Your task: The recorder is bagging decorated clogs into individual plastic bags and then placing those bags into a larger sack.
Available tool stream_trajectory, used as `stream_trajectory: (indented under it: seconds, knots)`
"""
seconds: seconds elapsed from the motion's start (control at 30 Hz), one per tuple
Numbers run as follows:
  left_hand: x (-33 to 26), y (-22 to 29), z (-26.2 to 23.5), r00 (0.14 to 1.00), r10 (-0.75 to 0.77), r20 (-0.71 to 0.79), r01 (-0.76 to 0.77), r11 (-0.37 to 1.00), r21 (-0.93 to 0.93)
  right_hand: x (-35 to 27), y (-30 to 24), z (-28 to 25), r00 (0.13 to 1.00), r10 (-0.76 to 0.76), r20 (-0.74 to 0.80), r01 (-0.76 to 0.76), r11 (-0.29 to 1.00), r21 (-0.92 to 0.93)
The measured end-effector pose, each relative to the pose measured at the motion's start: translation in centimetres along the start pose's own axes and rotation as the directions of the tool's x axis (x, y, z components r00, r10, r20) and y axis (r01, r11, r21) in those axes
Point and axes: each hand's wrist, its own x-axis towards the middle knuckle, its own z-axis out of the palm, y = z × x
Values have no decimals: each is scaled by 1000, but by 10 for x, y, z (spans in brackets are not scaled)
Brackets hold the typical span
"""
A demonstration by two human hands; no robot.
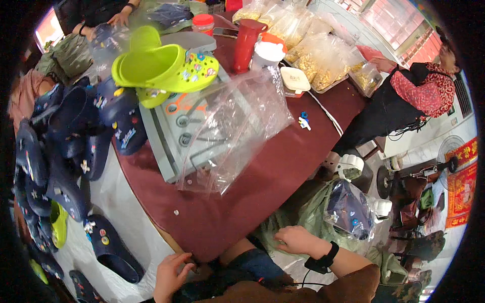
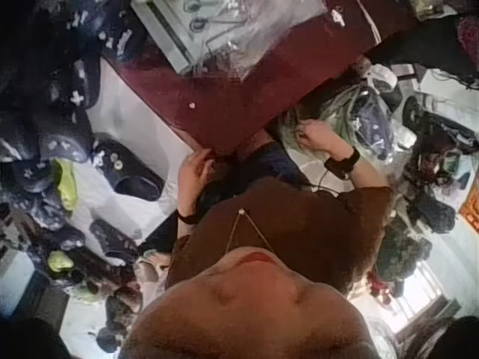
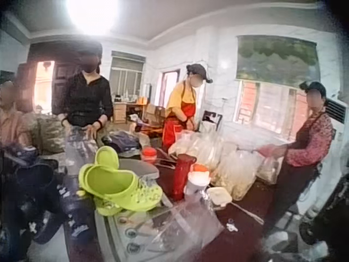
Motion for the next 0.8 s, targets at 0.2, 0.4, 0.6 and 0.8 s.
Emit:
stream_trajectory:
  seconds: [0.2,0.4,0.6,0.8]
  knots:
    - [34,3,-7,962,-161,220,169,985,-19,-26,34,-8,739,415,530,-489,872,-1]
    - [56,-12,-4,910,-164,380,214,972,-93,-163,88,103,590,543,597,-676,737,-2]
    - [80,-16,-21,758,-275,591,331,944,14,-232,15,144,159,339,927,-952,300,54]
    - [106,-50,-11,601,-354,716,246,935,256,-264,-62,243,161,716,679,-978,26,205]
